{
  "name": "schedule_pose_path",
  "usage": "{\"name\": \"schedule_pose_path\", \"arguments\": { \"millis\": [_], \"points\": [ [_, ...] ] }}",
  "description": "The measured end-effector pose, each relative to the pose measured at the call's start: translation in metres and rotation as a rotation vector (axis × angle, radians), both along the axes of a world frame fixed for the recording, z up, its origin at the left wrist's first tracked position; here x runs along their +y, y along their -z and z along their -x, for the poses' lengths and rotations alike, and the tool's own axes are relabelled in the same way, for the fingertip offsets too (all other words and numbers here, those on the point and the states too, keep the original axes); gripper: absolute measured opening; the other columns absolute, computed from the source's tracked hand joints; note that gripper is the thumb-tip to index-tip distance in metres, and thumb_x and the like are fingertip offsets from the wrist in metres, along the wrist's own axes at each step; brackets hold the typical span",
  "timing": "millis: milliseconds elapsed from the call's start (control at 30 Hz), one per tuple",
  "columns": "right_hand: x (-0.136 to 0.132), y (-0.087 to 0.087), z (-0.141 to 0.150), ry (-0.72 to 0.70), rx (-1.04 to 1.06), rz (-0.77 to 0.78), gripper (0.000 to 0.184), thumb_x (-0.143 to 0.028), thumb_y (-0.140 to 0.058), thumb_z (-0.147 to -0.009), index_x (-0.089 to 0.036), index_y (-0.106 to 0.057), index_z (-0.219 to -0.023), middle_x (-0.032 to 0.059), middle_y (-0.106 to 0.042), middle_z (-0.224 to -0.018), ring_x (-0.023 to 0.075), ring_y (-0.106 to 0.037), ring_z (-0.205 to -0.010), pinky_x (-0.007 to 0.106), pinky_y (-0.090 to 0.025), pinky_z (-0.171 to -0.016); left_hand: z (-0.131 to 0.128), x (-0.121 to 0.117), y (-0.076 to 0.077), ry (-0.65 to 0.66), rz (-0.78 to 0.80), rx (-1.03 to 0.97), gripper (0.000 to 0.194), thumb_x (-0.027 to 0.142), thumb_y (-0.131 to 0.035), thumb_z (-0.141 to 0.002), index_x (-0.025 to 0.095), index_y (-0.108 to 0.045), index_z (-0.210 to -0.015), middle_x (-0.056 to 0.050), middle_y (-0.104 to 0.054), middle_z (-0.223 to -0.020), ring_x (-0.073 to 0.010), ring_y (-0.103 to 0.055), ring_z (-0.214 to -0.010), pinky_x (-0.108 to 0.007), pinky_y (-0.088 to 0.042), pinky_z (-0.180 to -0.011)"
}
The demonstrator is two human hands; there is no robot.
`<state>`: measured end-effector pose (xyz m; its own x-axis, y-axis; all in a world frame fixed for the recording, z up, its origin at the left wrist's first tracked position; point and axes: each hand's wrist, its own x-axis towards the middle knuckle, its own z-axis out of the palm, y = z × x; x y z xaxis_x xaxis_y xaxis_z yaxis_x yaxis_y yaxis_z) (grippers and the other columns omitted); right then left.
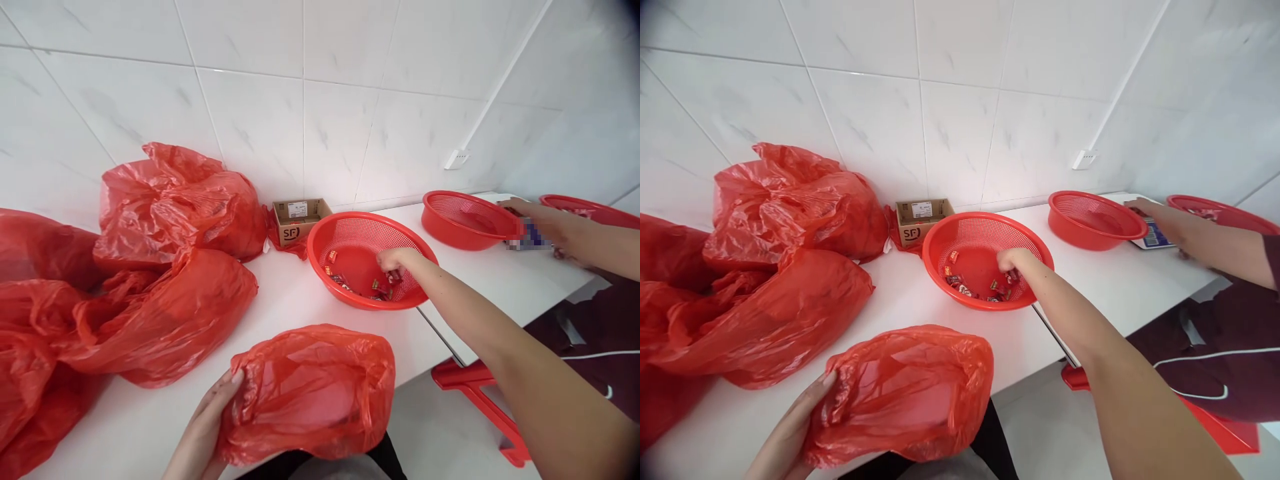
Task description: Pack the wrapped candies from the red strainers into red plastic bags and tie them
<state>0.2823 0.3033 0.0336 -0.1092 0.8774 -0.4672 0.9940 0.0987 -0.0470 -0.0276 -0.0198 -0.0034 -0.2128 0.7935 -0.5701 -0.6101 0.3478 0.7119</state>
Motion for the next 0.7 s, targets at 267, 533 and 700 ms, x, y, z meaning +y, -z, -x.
{"name": "schedule_pose_path", "arguments": {
  "millis": [267, 533, 700],
  "points": [
    [-0.026, 0.004, 0.006, -0.042, -0.004, 0.272, 0.044, -0.038, -0.078, -0.076, -0.016, -0.065, -0.111, 0.0091, -0.070, -0.094, 0.0231, -0.068, -0.081, 0.036, -0.056, -0.071, 0.000, 0.008, 0.005, -0.028, 0.012, -0.067, 0.038, 0.031, -0.079, -0.070, 0.020, -0.069, -0.105, -0.005, -0.077, -0.088, -0.0236, -0.074, -0.074, -0.027, -0.060, -0.058],
    [-0.031, -0.027, 0.005, -0.081, 0.252, 0.040, 0.009, -0.020, -0.064, -0.084, -0.014, -0.060, -0.091, 0.0087, -0.069, -0.088, 0.0208, -0.067, -0.077, 0.031, -0.052, -0.068, 0.000, 0.006, 0.006, -0.061, 0.025, -0.108, 0.038, 0.026, -0.074, -0.076, 0.017, -0.069, -0.113, -0.007, -0.077, -0.087, -0.0235, -0.075, -0.074, -0.030, -0.062, -0.067],
    [-0.112, -0.062, 0.050, -0.244, 0.881, -0.092, 0.012, -0.033, -0.046, -0.094, -0.023, -0.049, -0.099, 0.0040, -0.065, -0.104, 0.0143, -0.067, -0.082, 0.027, -0.053, -0.068, -0.003, 0.009, 0.007, -0.067, -0.026, -0.096, 0.038, 0.021, -0.075, -0.077, 0.016, -0.070, -0.114, -0.009, -0.078, -0.090, -0.0238, -0.075, -0.082, -0.029, -0.061, -0.076]
  ]
}}
